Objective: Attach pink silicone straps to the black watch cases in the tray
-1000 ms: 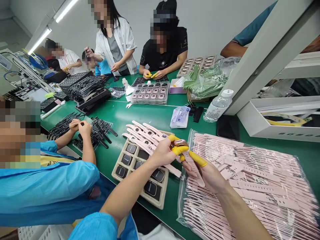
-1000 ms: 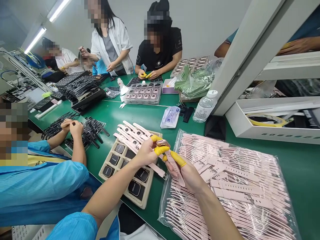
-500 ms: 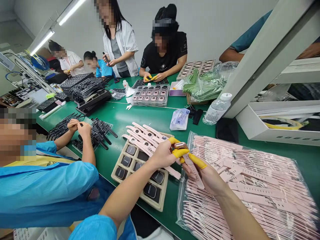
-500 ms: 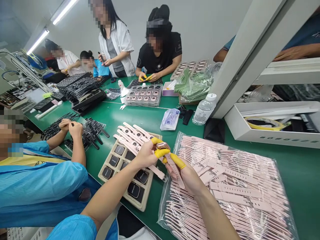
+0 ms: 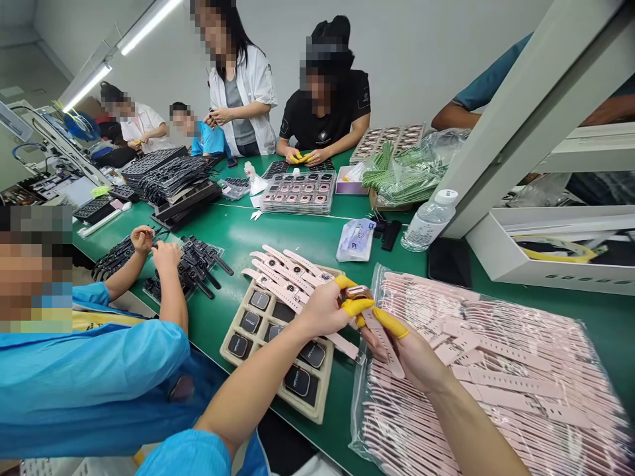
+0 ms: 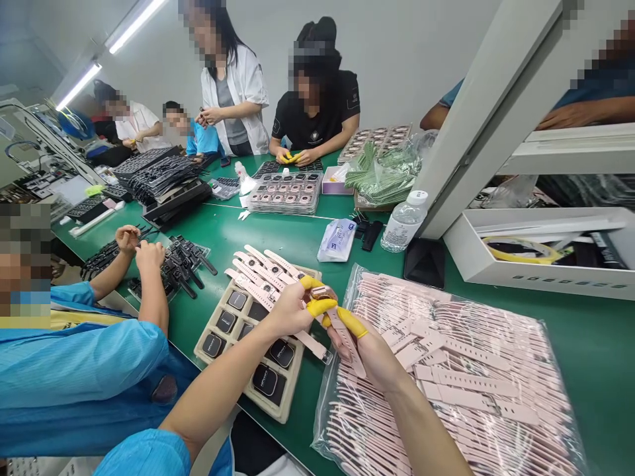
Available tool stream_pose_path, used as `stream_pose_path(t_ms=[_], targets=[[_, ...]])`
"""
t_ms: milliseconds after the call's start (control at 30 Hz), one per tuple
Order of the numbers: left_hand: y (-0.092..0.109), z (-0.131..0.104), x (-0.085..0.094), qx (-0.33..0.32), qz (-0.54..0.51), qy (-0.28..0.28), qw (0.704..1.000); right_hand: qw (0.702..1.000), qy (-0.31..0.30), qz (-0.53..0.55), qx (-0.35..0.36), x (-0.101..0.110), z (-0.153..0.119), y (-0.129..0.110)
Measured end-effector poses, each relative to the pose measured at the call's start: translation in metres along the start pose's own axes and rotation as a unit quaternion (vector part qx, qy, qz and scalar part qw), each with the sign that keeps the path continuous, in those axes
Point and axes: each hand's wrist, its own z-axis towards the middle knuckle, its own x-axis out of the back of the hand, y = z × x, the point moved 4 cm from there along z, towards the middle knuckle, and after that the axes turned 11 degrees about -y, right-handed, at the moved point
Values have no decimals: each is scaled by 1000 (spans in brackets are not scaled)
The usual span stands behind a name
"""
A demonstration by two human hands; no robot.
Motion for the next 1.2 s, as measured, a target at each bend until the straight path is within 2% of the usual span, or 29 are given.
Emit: stream_pose_path(t_ms=[500,1200], targets=[[11,-1,2,-1,26,-5,1000,1000,4,9,2,-1,0,0],[-4,1,1,-6,38,-10,999,1000,2,11,0,-1,-1,-1]])
